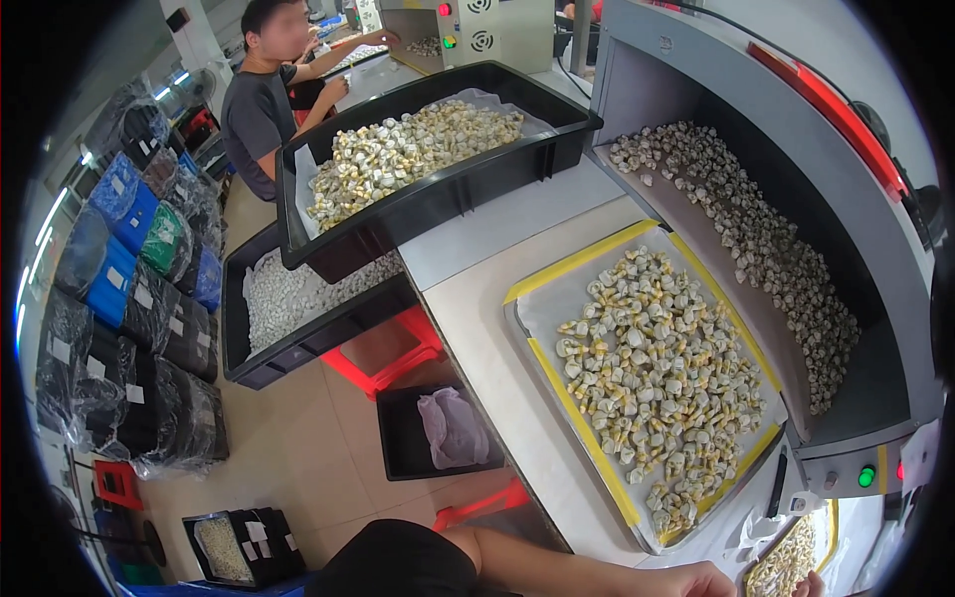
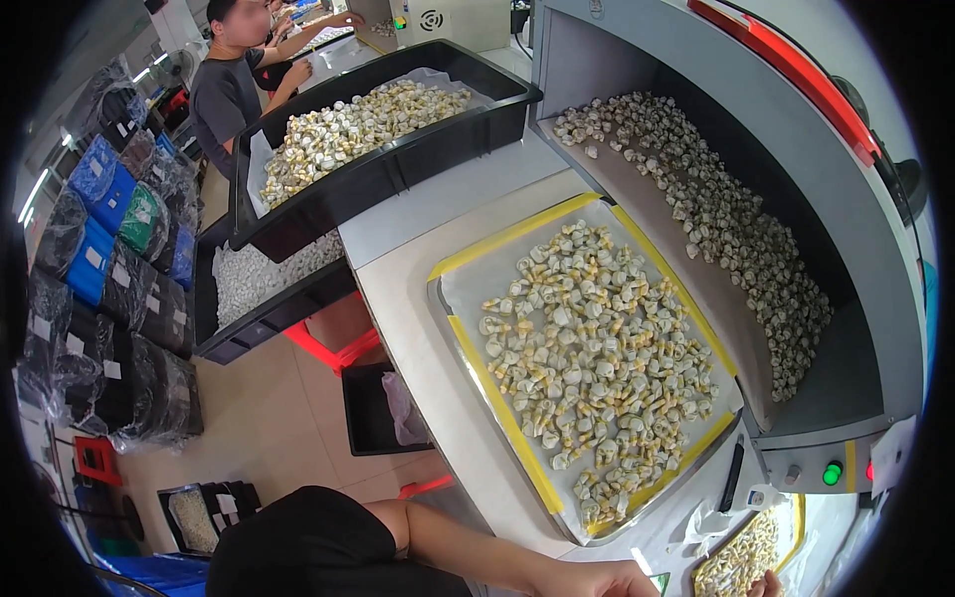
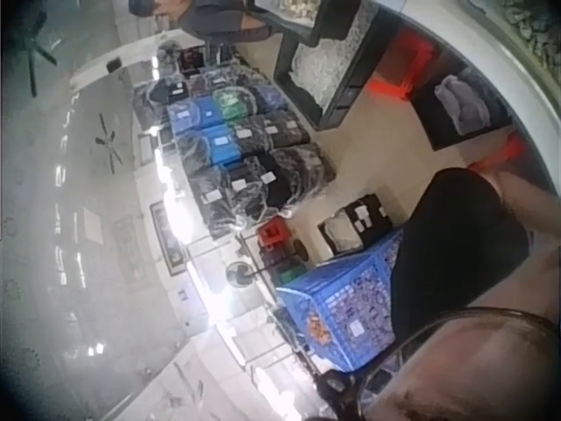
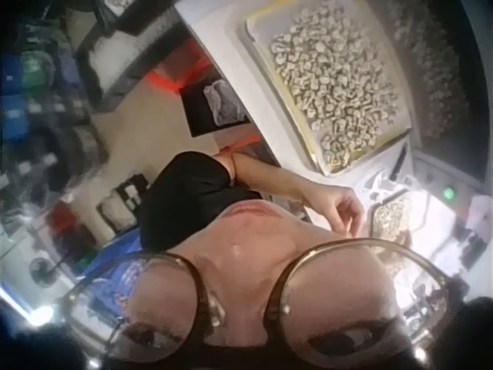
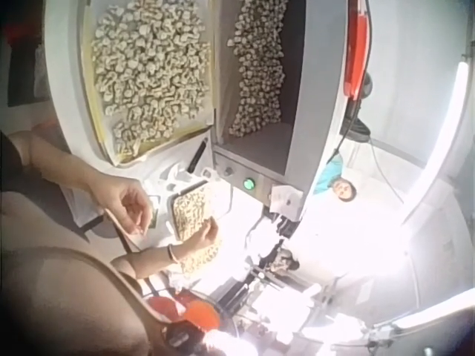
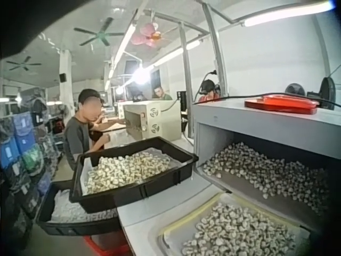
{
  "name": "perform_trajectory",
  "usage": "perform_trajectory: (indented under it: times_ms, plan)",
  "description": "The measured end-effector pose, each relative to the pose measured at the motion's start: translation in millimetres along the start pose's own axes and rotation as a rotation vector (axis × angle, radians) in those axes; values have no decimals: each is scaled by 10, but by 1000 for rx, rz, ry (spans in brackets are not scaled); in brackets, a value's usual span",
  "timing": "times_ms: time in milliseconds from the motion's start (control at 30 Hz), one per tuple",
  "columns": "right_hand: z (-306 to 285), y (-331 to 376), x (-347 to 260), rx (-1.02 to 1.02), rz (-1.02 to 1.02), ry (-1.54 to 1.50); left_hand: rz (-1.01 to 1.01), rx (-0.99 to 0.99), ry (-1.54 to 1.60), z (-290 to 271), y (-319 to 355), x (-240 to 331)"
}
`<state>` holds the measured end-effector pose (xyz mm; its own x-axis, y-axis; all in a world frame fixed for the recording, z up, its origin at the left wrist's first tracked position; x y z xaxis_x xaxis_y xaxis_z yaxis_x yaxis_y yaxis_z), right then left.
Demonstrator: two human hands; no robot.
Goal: The person assembles small plastic toy figurine components by hand, joining them with glue from a bottle at a workshop table.
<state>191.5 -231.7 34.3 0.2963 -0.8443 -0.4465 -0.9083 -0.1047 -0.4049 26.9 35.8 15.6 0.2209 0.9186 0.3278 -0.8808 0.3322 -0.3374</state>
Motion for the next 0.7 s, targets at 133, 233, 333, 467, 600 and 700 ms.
perform_trajectory:
  times_ms: [133, 233, 333, 467, 600, 700]
  plan:
    - [-35, -40, 65, -28, 53, -179, 50, -18, 6, 48, 38, -7]
    - [131, -89, 170, -38, 94, -209, 33, -11, 22, -48, 4, 8]
    - [111, -109, 330, -56, 41, -213, 28, -16, 51, -10, 2, 2]
    - [117, -164, 776, -89, -24, -220, 19, -5, 29, 3, -3, -12]
    - [148, -215, 1327, -130, -86, -234, 87, -33, -3, -16, -22, -40]
    - [193, -244, 1696, -162, -131, -244, 90, -23, 0, 2, -18, -12]
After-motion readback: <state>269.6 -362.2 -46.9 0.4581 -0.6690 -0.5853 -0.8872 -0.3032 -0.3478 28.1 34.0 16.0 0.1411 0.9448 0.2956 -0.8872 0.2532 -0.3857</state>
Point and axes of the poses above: each hand's wrist, its own y-axis away from the middle knuckle, its own z-axis out of the palm, x = y × z, the point moved 1 cm from there along -y, towards the middle knuckle, and after that the axes turned 11 degrees about y, right-handed, at the moved point
